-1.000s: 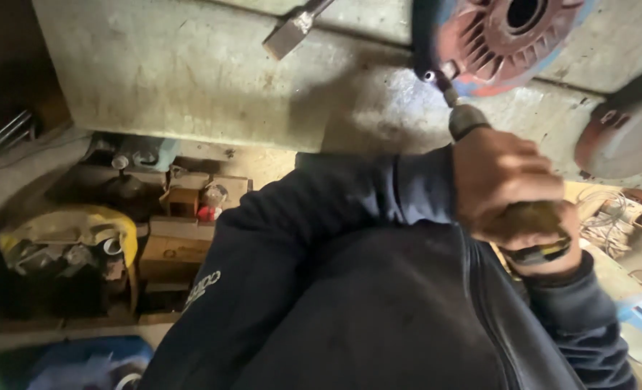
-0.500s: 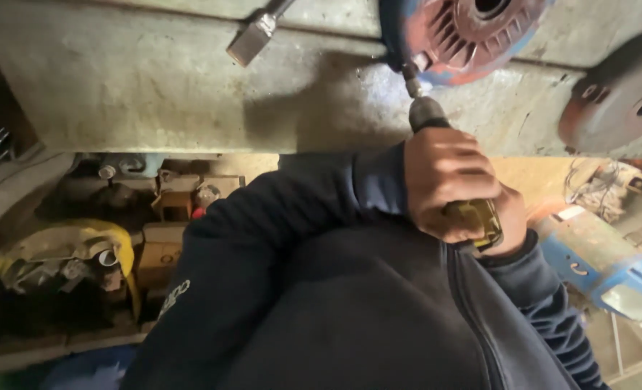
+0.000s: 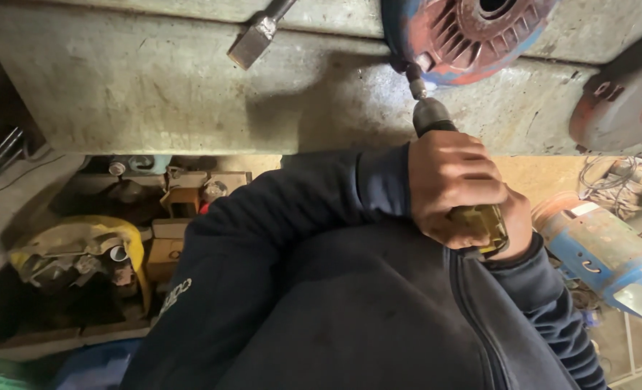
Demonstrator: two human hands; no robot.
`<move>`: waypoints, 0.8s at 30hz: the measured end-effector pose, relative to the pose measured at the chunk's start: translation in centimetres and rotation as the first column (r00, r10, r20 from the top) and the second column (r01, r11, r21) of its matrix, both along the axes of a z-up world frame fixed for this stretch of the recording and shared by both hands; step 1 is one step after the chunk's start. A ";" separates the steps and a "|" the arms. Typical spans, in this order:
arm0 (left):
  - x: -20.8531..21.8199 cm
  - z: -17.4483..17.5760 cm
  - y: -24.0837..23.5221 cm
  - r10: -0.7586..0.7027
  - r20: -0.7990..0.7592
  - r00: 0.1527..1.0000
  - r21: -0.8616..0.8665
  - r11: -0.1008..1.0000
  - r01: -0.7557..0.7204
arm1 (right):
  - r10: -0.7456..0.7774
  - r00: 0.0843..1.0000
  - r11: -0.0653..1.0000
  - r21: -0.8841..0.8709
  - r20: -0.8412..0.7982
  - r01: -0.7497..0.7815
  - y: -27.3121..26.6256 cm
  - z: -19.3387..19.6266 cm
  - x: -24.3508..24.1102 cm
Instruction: Using a power impact driver to unscrew bolts from a circular metal motor housing on a workbench.
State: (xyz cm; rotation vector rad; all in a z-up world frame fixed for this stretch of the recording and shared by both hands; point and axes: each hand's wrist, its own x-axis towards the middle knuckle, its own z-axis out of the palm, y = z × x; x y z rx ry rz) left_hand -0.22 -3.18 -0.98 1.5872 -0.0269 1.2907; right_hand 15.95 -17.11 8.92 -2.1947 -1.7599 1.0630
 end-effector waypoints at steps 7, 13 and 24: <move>0.0 0.0 0.0 -0.001 -0.014 1.000 0.023 1.000 0.002 | -0.004 1.000 1.000 -0.007 0.013 0.004 -0.2 0.0 0.0; 0.3 -0.2 0.0 -0.008 -0.007 1.000 0.012 1.000 0.008 | 0.055 0.998 0.998 0.018 0.042 -0.056 -0.4 -0.2 0.1; 0.4 -0.2 0.6 -0.067 0.018 0.998 0.026 0.997 0.067 | 0.064 0.998 0.990 0.126 -0.029 -0.060 1.1 0.6 -1.4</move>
